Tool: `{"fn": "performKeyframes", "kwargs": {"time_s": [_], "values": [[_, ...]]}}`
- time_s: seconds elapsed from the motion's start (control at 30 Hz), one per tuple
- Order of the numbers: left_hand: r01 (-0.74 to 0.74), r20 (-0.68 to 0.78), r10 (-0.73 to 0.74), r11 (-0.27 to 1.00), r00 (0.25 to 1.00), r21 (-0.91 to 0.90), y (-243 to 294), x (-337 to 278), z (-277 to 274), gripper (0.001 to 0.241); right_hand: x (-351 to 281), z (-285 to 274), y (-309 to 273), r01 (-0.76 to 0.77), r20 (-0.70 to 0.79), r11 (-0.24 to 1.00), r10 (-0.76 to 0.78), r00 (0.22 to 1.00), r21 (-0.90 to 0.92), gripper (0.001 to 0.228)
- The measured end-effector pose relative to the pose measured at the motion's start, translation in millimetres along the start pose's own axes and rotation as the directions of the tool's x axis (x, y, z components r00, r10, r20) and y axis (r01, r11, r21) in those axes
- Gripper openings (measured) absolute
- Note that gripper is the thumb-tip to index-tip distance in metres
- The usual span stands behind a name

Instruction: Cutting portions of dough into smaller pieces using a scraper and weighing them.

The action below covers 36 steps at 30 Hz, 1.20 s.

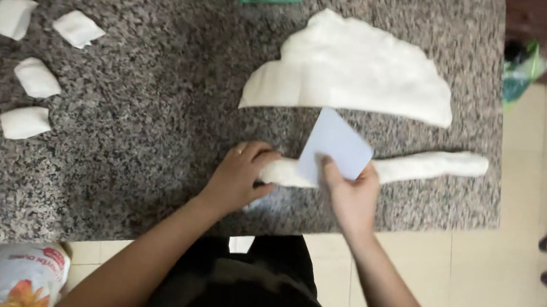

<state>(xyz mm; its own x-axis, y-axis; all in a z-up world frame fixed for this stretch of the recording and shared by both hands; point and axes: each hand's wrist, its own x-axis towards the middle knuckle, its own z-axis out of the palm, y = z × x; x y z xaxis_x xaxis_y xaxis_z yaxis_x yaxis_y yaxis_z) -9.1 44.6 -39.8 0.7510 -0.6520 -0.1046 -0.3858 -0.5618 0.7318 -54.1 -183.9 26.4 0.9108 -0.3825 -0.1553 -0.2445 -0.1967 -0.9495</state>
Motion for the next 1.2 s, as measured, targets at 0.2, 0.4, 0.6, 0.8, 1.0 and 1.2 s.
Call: {"fn": "performKeyframes", "kwargs": {"time_s": [0.2, 0.4, 0.6, 0.8, 1.0, 1.2], "values": [[-0.101, -0.016, 0.101, 0.994, 0.995, 0.043, -12.1, 5.6, 3.5, 0.07, -31.2, 31.9, -18.1, 0.082, -0.058, 0.989, -0.089, 0.994, -0.122, 0.03], [-0.145, -0.063, 0.153, 0.982, 0.986, 0.118, -2.9, 7.3, -8.5, 0.062, -37.3, 42.9, -37.4, 0.005, -0.001, 0.861, -0.006, 1.0, -0.509, 0.036], [-0.141, -0.083, 0.159, 0.972, 0.984, 0.185, -0.2, 10.3, -4.4, 0.059, -32.8, 59.8, -18.4, -0.033, -0.004, 0.725, 0.042, 0.999, -0.688, 0.04], [-0.091, 0.015, 0.091, 0.931, 0.996, 0.354, 1.8, 18.0, 4.3, 0.065, -24.0, 72.9, -9.8, -0.033, 0.081, 0.689, 0.132, 0.988, -0.724, 0.043], [-0.027, 0.101, -0.005, 0.95, 0.995, 0.312, -1.2, 19.5, 0.0, 0.06, -11.2, 95.3, -2.7, -0.037, 0.087, 0.669, 0.151, 0.985, -0.742, 0.032], [-0.033, 0.068, 0.027, 0.995, 0.997, 0.094, -24.6, 18.7, -1.9, 0.054, 1.9, 114.6, -7.6, -0.039, 0.067, 0.589, 0.157, 0.985, -0.807, 0.037]]}}
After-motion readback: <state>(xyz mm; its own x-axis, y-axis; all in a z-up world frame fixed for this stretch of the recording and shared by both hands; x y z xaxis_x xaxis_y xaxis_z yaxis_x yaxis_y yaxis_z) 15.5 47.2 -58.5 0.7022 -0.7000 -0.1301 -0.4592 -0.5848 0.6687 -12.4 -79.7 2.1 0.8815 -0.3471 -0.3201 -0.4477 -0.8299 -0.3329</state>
